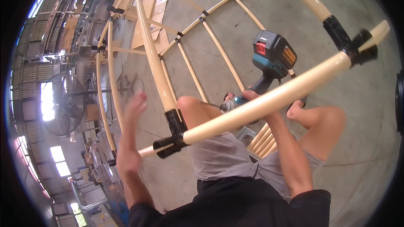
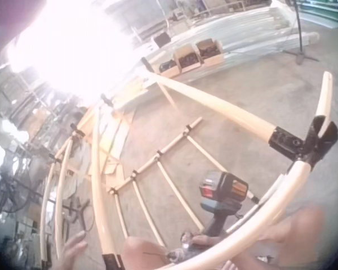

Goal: The person assembles a frame structure by inserting wooden poles into plastic connectors and securing them with a power drill.

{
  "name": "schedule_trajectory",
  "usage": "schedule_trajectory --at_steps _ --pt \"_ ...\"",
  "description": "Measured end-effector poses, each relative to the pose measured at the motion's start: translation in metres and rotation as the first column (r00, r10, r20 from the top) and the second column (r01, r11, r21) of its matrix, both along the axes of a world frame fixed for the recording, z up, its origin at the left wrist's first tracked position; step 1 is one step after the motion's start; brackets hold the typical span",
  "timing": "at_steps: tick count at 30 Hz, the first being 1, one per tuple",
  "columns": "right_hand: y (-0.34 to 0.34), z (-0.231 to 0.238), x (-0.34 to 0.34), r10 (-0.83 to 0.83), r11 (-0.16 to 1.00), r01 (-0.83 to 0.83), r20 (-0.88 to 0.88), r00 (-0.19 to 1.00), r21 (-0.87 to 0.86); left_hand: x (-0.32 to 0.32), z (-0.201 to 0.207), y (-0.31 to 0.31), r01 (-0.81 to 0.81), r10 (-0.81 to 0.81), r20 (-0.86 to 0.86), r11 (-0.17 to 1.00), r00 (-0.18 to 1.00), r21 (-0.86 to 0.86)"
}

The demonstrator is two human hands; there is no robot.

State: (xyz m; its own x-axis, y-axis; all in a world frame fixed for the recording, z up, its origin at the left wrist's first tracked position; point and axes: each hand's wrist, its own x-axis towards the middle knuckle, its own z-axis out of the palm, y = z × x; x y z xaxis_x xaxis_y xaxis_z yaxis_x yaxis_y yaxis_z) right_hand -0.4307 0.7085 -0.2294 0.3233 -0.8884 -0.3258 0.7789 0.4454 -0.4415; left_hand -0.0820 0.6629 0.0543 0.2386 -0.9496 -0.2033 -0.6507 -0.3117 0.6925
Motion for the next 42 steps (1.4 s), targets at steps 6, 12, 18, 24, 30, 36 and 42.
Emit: schedule_trajectory --at_steps 6,12,18,24,30,36,42 --pt "-0.016 0.039 -0.024 0.158 0.987 -0.158 0.016 0.987 0.009 -0.147 0.009 0.038 0.802 -0.716 0.55 0.583 0.431 0.13" --pt "-0.046 0.015 -0.017 0.293 0.935 -0.326 -0.211 0.933 -0.142 -0.148 0.008 0.038 0.721 -0.665 0.714 0.603 0.218 0.341" --pt "-0.061 0.032 -0.004 0.463 0.836 -0.507 -0.227 0.857 -0.208 -0.155 0.007 0.034 0.721 -0.652 0.713 0.622 0.26 0.306" --pt "-0.062 0.046 0.001 0.464 0.841 -0.496 -0.185 0.866 -0.217 -0.153 0.019 0.028 0.674 -0.698 0.643 0.641 0.314 0.367" --pt "-0.063 0.045 0.0 0.514 0.814 -0.54 -0.166 0.842 -0.215 -0.167 0.027 0.002 0.78 -0.797 0.599 0.421 0.076 0.463" --pt "-0.065 0.047 0.0 0.519 0.788 -0.561 -0.215 0.827 -0.253 -0.169 0.017 -0.01 0.848 -0.788 0.616 0.324 -0.004 0.42" --pt "-0.063 0.049 0.003 0.475 0.811 -0.519 -0.215 0.854 -0.271 -0.164 0.014 -0.012 0.895 -0.804 0.595 0.271 0.007 0.355"
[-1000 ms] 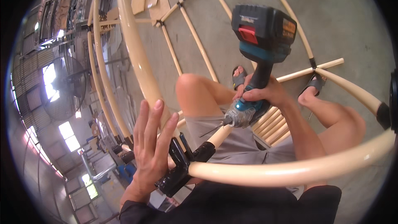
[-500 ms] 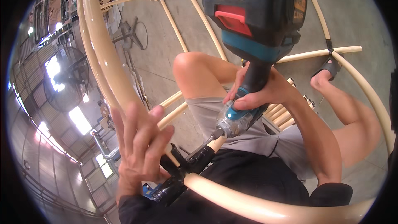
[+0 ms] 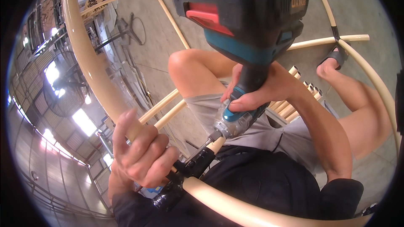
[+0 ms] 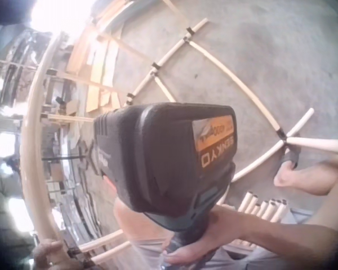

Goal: The person assembles a frame structure by inserting wooden poles into plastic connectors and securing them with a power drill.

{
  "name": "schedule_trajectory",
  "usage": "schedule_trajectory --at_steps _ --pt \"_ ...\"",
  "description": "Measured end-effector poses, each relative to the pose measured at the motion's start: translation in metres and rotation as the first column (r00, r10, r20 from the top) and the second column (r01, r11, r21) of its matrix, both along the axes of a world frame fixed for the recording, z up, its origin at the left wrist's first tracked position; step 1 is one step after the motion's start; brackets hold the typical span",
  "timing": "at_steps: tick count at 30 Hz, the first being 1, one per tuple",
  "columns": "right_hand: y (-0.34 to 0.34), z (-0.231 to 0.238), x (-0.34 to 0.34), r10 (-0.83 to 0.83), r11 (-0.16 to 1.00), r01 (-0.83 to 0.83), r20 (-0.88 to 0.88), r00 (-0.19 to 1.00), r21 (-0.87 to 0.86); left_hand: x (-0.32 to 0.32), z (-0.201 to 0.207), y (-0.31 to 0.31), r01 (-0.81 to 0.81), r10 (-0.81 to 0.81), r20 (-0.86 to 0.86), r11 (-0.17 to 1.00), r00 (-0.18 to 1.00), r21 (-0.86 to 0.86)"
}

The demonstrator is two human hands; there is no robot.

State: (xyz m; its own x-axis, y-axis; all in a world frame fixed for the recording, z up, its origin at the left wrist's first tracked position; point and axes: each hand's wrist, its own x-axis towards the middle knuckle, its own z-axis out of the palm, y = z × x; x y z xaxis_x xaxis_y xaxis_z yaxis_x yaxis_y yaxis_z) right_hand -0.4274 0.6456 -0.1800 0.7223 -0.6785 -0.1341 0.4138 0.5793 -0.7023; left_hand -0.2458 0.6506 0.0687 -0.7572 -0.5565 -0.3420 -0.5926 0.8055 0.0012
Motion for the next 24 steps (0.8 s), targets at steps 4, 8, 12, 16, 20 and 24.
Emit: schedule_trajectory --at_steps 4,8,12,16,20,24 --pt "0.009 -0.008 0.004 -0.045 0.999 0.043 -0.061 0.997 -0.031 -0.002 -0.002 -0.003 -0.018 0.019 -0.01 0.997 1.0 0.069" --pt "0.018 -0.016 0.01 -0.07 0.997 0.07 0.001 0.998 -0.04 -0.005 -0.001 0.0 -0.049 0.049 -0.004 0.994 0.999 0.093" --pt "0.013 -0.009 0.012 -0.063 0.997 0.068 0.129 0.99 -0.03 0.003 -0.001 0.002 -0.101 0.105 -0.035 0.99 0.994 0.096" --pt "0.008 -0.008 0.008 -0.04 0.997 0.049 0.179 0.983 -0.051 0.002 0.0 0.003 -0.095 0.098 -0.031 0.99 0.995 0.1" --pt "-0.017 -0.007 0.019 0.1 0.994 -0.084 0.274 0.957 -0.072 0.0 0.002 0.005 -0.136 0.14 -0.027 0.985 0.99 0.103" --pt "-0.028 -0.013 0.047 0.178 0.984 -0.177 0.286 0.942 -0.032 0.0 0.002 0.003 -0.122 0.126 -0.026 0.986 0.992 0.117"
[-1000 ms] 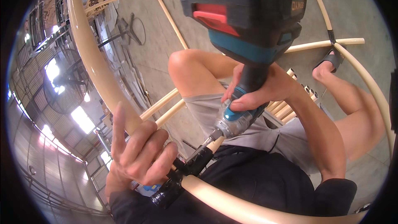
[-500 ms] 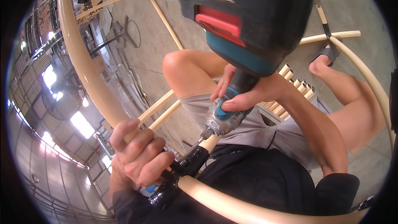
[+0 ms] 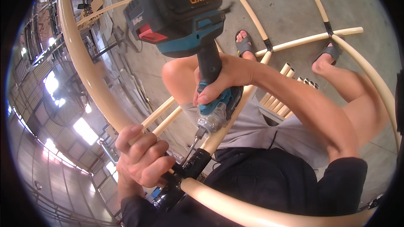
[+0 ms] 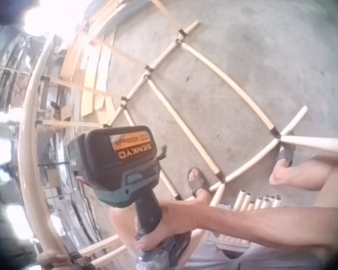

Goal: The person assembles a frame structure by inserting wooden poles into plastic connectors and securing them with a power drill.

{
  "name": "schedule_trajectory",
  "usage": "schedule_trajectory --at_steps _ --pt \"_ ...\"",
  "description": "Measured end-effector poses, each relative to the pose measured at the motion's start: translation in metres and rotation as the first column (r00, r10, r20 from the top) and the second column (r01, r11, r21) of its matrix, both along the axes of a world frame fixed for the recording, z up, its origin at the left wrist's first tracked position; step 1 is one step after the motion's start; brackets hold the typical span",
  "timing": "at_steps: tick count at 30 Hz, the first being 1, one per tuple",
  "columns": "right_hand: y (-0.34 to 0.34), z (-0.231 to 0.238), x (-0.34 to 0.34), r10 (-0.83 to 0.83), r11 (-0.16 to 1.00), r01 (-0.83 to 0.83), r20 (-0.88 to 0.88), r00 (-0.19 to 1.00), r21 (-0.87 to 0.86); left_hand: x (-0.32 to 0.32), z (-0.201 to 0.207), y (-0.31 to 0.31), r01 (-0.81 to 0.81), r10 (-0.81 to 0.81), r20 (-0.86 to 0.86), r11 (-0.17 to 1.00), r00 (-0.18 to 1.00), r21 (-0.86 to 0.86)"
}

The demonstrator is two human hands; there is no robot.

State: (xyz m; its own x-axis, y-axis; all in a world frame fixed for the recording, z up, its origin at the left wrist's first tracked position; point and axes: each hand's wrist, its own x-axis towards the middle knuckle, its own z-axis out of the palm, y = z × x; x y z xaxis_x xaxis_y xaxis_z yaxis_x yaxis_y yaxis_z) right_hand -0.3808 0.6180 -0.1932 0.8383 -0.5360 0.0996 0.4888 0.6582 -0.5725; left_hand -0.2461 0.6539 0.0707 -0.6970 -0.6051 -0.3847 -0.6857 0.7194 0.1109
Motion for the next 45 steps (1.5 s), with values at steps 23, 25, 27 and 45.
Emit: schedule_trajectory --at_steps 23,25,27,45 --pt "0.003 0.001 -0.013 -0.062 0.993 0.061 -0.004 0.998 -0.098 0.005 -0.013 -0.006 0.065 -0.053 -0.162 0.996 0.985 0.068" --pt "0.008 0.001 -0.014 -0.095 0.995 0.095 0.021 0.995 -0.037 0.005 -0.013 -0.007 0.092 -0.079 -0.175 0.993 0.982 0.07" --pt "0.011 0.0 -0.015 -0.121 0.993 0.122 0.033 0.992 -0.004 0.007 -0.014 -0.009 0.108 -0.093 -0.182 0.991 0.979 0.074" --pt "0.016 0.0 -0.019 -0.195 0.981 0.193 0.057 0.979 0.032 0.007 -0.008 -0.009 0.076 -0.061 -0.109 0.988 0.992 0.136"
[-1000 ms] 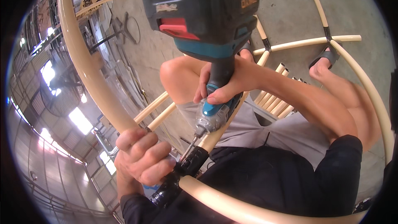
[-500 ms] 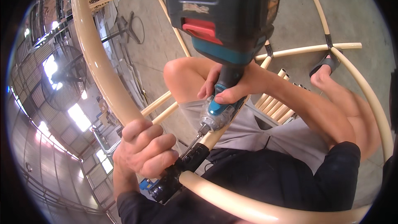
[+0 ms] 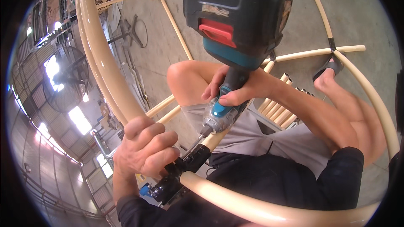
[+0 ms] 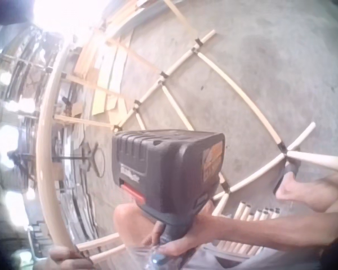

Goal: The person assembles a frame structure by inserting wooden poles into plastic connectors and securing them with a power drill.

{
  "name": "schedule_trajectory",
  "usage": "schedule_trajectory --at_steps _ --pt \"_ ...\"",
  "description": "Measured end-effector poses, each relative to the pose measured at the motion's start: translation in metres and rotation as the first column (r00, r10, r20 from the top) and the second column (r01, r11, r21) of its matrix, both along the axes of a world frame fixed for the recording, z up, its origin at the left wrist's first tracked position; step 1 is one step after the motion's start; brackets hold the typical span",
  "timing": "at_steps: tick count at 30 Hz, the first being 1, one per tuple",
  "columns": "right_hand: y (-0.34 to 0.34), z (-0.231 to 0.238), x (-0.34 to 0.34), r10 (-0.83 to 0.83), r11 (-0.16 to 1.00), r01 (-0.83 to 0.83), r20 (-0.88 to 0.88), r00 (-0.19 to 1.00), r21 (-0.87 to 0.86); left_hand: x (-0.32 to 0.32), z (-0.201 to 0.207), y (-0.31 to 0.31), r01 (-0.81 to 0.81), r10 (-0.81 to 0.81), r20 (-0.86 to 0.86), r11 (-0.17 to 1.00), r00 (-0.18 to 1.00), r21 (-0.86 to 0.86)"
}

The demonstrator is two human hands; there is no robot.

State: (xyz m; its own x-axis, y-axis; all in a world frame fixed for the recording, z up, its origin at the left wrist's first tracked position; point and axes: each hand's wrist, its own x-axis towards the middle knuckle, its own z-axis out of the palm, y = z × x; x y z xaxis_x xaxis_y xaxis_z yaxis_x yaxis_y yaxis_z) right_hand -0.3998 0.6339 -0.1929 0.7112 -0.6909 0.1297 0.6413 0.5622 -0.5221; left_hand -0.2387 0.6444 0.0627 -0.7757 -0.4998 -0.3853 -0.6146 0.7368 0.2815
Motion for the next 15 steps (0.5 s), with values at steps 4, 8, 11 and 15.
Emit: schedule_trajectory --at_steps 4,8,11,15 --pt "0.0035 0.0001 -0.0021 0.004 0.998 -0.006 0.018 1.0 0.062 -0.0002 0.0017 -0.0017 -0.002 0.001 0.026 0.999 1.0 0.033" --pt "0.0022 -0.0017 -0.0033 -0.041 0.999 0.041 -0.041 0.998 -0.016 -0.0026 0.0018 -0.003 0.0 -0.002 0.045 0.999 0.999 0.041" --pt "-0.0046 0.0044 -0.0094 0.005 0.998 -0.014 -0.156 0.988 -0.058 0.0017 -0.0043 -0.0014 -0.002 0.002 -0.013 1.0 1.0 0.007" --pt "0.0044 0.0016 -0.0044 -0.018 1.0 0.017 -0.066 0.998 -0.015 -0.0003 -0.0023 0.0041 -0.01 0.01 -0.003 1.0 1.0 0.006"
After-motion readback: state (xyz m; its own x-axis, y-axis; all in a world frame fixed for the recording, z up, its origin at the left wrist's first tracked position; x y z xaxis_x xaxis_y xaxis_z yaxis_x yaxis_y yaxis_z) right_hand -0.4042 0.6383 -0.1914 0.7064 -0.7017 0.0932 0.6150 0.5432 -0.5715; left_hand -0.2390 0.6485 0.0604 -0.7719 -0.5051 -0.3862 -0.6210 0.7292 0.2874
